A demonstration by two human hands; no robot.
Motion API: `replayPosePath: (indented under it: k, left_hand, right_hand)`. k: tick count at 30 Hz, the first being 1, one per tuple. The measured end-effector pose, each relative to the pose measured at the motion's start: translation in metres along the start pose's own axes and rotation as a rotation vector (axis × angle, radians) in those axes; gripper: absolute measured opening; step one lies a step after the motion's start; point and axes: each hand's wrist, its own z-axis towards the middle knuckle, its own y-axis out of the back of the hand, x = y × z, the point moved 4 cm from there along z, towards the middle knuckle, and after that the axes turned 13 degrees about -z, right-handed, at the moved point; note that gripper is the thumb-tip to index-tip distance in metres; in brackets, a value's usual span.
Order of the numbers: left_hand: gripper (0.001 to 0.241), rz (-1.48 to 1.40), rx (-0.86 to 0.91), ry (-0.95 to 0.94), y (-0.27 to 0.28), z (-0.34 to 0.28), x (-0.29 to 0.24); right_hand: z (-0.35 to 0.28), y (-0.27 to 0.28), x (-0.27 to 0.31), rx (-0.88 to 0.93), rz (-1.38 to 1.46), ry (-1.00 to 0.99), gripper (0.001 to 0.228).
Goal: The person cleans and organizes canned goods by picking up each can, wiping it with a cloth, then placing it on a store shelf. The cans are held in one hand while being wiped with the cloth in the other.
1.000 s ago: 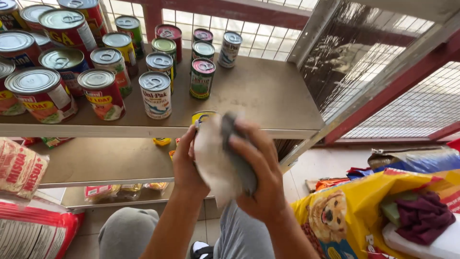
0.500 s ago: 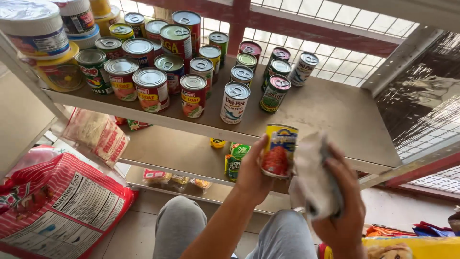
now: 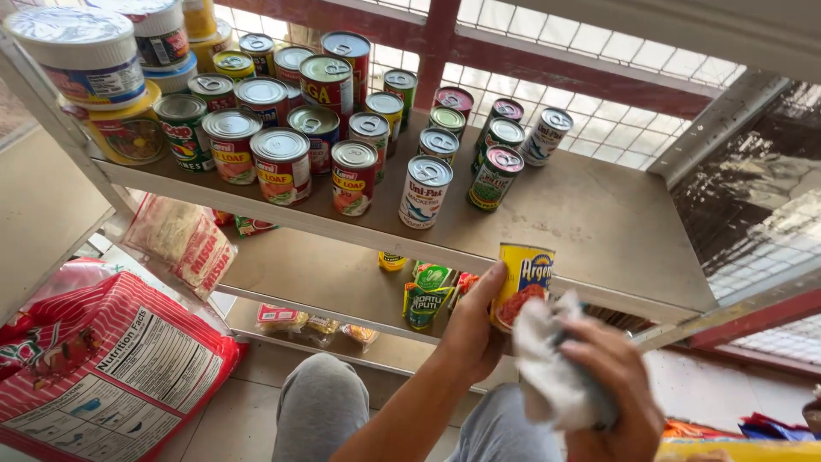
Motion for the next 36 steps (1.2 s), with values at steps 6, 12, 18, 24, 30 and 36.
replayPosePath:
  k: [6, 12, 18, 24, 30, 36]
  left_hand:
    - [0.044, 0.067, 0.03, -0.005, -0.017, -0.005, 0.011]
    - [0.052, -0.141, 0.032, 0.025, 0.011, 0.005, 0.003]
    - [0.029, 0.162, 0.009, -0.017, -0.025, -0.008, 0.002]
    - [0.033, -0.047, -0.046, 0.016, -0.004, 0.001, 0.008]
    - [0.043, -0.022, -0.022, 0.024, 0.0, 0.006, 0.01]
    - [0.035, 0.214, -0.115, 0.018, -0.015, -0.002, 0.016]
  right_hand:
    - [0.059, 0.006, 0.04, -0.047, -0.132, 0.075, 0.062]
    - [0.009, -0.012, 0.021, 0.036, -0.143, 0.158, 0.041]
    - [0.024, 0.012, 0.011, -0.206, 0.041, -0.264, 0.035]
    - [0.036, -0.014, 0.035, 0.017, -0.065, 0.078, 0.061]
    - [-0.009, -0.005, -0.008, 0.058, 0.031, 0.004, 0.041]
    - [0.048, 0.012, 0.036, -0.17, -0.079, -0.05, 0.054]
